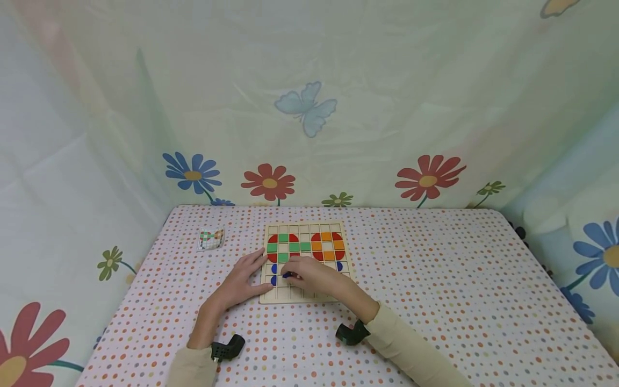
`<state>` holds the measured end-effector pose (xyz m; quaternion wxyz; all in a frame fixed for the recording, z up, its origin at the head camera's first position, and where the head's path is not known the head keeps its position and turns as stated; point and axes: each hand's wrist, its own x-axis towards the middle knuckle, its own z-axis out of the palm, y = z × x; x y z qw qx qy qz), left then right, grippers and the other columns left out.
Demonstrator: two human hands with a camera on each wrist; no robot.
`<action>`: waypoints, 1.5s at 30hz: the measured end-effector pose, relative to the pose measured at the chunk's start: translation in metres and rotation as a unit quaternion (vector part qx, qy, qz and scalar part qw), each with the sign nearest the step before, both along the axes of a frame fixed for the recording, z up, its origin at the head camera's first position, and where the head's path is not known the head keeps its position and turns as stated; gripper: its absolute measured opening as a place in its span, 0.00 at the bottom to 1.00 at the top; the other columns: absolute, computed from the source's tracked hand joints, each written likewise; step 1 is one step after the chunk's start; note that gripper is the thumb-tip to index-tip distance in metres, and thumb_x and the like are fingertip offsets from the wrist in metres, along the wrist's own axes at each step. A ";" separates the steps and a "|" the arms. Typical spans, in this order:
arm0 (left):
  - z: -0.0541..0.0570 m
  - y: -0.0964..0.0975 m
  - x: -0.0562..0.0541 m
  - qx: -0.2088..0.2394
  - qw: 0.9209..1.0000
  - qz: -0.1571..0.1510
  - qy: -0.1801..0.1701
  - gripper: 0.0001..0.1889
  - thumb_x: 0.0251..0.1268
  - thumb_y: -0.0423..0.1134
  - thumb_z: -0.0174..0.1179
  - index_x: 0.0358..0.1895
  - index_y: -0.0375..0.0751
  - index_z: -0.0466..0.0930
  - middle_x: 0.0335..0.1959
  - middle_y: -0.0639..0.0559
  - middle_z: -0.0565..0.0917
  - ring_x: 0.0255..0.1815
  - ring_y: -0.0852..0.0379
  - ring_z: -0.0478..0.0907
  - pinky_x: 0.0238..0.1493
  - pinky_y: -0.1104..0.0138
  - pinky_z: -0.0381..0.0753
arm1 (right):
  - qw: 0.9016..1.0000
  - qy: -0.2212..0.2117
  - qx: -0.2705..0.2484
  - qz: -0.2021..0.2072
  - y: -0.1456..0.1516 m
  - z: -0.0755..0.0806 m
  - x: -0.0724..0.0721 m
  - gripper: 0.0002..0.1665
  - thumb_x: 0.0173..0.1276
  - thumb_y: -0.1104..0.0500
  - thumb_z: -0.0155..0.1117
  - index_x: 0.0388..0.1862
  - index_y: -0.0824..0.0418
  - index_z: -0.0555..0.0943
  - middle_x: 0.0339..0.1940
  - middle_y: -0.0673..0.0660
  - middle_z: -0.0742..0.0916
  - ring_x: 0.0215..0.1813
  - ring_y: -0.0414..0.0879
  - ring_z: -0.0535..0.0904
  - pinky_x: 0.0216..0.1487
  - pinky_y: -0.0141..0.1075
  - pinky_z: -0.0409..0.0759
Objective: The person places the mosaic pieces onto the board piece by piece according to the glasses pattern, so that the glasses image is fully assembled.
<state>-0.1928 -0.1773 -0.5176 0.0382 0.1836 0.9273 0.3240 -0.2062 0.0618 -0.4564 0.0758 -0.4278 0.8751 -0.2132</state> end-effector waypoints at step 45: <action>0.002 -0.001 0.001 0.006 1.000 -0.003 0.001 0.44 0.59 0.60 0.64 0.75 0.48 0.59 0.79 0.51 0.53 0.79 0.43 0.50 0.71 0.41 0.59 | 0.993 0.086 0.041 0.064 -0.008 -0.014 0.011 0.05 0.69 0.59 0.64 0.39 0.56 0.86 0.37 0.49 0.84 0.36 0.34 0.76 0.41 0.21 0.77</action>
